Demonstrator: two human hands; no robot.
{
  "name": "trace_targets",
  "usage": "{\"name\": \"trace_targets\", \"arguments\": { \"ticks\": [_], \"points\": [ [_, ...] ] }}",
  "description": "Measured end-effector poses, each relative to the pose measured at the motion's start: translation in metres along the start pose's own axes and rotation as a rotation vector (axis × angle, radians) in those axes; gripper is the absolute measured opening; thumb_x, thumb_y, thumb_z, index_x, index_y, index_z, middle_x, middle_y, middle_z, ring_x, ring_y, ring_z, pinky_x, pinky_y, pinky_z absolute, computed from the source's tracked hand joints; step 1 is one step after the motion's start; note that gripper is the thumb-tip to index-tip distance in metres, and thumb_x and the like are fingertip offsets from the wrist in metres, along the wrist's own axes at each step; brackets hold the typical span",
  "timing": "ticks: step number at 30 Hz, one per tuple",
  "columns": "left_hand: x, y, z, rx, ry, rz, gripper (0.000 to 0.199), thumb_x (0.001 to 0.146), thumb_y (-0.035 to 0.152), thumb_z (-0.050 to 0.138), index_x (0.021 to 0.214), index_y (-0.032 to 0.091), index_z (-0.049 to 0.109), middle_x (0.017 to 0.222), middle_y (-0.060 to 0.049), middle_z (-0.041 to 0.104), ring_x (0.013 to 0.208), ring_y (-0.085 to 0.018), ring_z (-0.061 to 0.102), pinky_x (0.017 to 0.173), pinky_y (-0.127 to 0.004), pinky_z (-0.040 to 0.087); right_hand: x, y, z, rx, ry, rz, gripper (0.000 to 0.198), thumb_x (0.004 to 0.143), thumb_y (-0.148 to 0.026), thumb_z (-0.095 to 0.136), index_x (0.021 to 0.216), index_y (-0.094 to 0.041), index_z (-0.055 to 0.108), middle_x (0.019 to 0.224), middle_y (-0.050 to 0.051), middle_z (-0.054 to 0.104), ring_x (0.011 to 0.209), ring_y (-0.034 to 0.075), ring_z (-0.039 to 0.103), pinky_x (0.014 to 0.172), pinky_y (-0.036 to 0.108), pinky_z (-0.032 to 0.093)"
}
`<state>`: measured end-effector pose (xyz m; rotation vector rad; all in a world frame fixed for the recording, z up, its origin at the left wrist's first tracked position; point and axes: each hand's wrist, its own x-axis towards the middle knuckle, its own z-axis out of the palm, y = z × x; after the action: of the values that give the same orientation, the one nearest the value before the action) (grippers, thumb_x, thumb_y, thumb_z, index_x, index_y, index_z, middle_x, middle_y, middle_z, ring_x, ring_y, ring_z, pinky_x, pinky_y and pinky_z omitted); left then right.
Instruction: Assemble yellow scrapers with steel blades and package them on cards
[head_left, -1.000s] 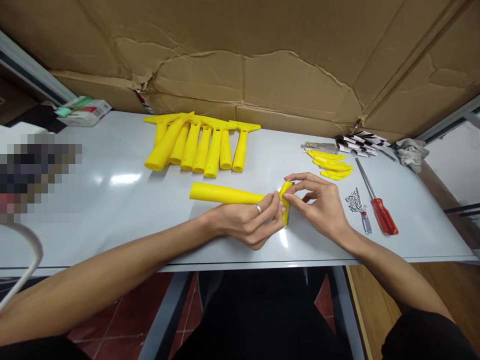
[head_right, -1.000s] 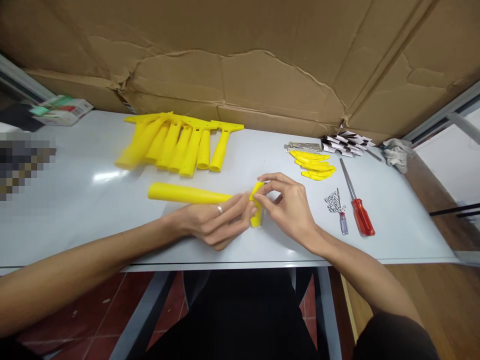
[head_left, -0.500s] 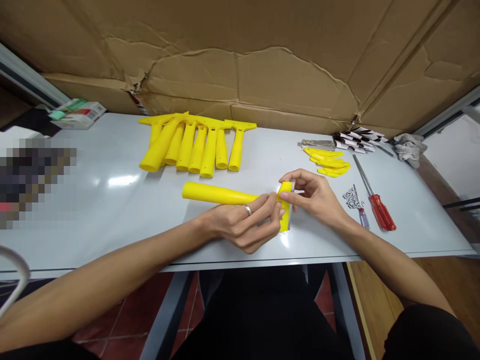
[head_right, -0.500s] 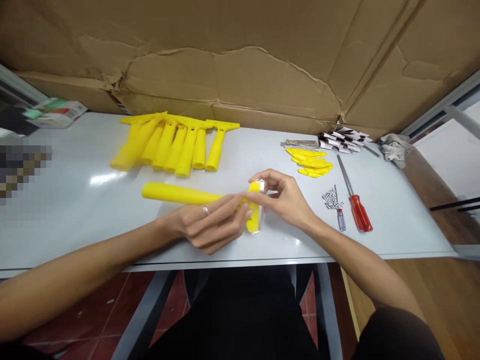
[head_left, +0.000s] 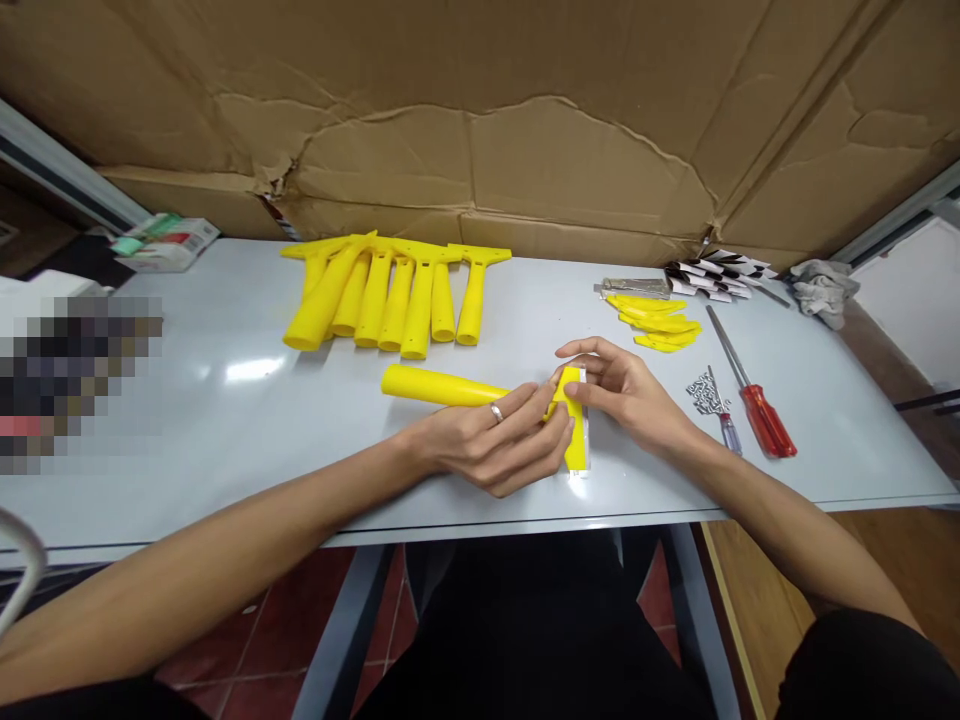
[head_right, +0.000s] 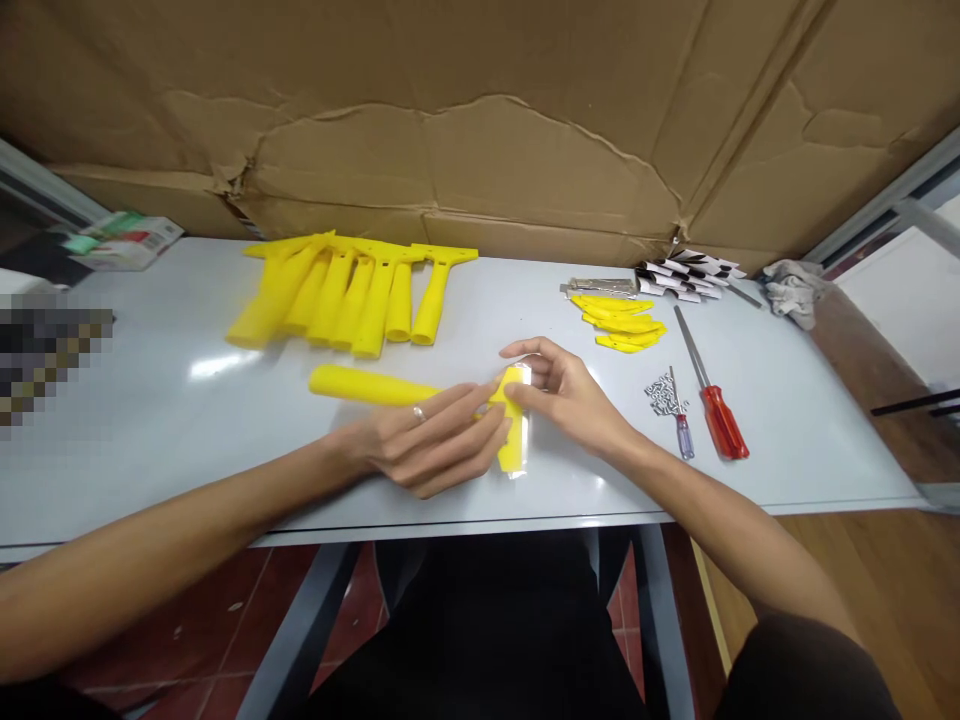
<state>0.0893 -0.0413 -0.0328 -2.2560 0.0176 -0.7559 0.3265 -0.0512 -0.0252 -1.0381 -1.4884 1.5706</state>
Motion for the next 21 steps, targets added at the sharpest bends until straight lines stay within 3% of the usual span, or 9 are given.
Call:
{"name": "trace_targets", "arguments": {
  "ticks": [3,5,9,11,13,17,21],
  "points": [
    [-0.003,0.000,0.000,-0.020,-0.050,-0.143,0.019,0.095,0.016,0.067,0.113,0.023,0.068,0.120,-0.006,0.077,0.110,-0.025,0.076,0.080,-0.032,0.066,0.002,-0.001,-0.003,0.103,0.083,-0.029,0.040,0.091,-0.041,0.074,0.124,-0.022,0.059,0.103,0.004,0.067,0.088,0.010,0.066,0.078,0.024,0.058],
    [-0.006,0.000,0.001,-0.045,-0.038,-0.254,0.021,0.095,0.013,0.066,0.113,0.023,0.065,0.121,-0.009,0.077,0.106,-0.025,0.077,0.079,-0.035,0.065,0.003,-0.003,-0.006,0.049,0.115,-0.133,0.032,0.094,-0.042,0.070,0.117,-0.021,0.062,0.110,0.005,0.068,0.091,0.011,0.069,0.081,0.027,0.061],
    [-0.004,0.002,0.002,-0.285,0.078,-0.559,0.029,0.096,0.008,0.056,0.123,0.019,0.059,0.121,-0.016,0.076,0.104,-0.026,0.075,0.083,-0.039,0.064,0.004,-0.004,-0.007,-0.456,0.186,-0.522,0.016,0.096,-0.030,0.067,0.108,-0.020,0.071,0.116,0.006,0.071,0.107,0.013,0.069,0.093,0.031,0.061],
    [0.002,0.003,-0.002,-0.425,0.128,-0.754,0.029,0.097,0.009,0.055,0.124,0.020,0.058,0.116,-0.013,0.077,0.101,-0.022,0.075,0.084,-0.037,0.063,0.005,-0.004,-0.006,-0.680,0.247,-0.704,0.012,0.097,-0.023,0.065,0.106,-0.020,0.074,0.111,0.005,0.072,0.106,0.013,0.069,0.093,0.031,0.059],
    [0.010,0.001,-0.008,-0.557,0.132,-0.971,0.021,0.099,0.014,0.060,0.119,0.021,0.061,0.104,-0.006,0.078,0.089,-0.017,0.074,0.080,-0.031,0.062,0.005,-0.004,-0.005,-0.743,0.279,-0.803,0.012,0.097,-0.018,0.064,0.105,-0.020,0.074,0.105,0.004,0.073,0.099,0.011,0.070,0.088,0.030,0.058],
    [0.022,-0.008,-0.022,-0.970,0.122,-1.312,0.017,0.098,0.027,0.067,0.112,0.019,0.063,0.091,-0.001,0.073,0.072,-0.012,0.069,0.065,-0.023,0.057,0.005,-0.002,-0.002,-0.673,0.261,-0.803,0.014,0.096,-0.016,0.066,0.106,-0.021,0.075,0.098,0.002,0.075,0.088,0.009,0.069,0.079,0.027,0.057],
    [0.025,-0.018,-0.026,-1.256,0.155,-1.454,0.023,0.096,0.032,0.069,0.113,0.018,0.063,0.095,-0.003,0.073,0.070,-0.011,0.068,0.060,-0.023,0.056,0.003,-0.001,0.003,-0.611,0.261,-0.792,0.013,0.094,-0.015,0.068,0.103,-0.019,0.076,0.091,0.002,0.072,0.082,0.008,0.066,0.074,0.026,0.054]
  ]
}}
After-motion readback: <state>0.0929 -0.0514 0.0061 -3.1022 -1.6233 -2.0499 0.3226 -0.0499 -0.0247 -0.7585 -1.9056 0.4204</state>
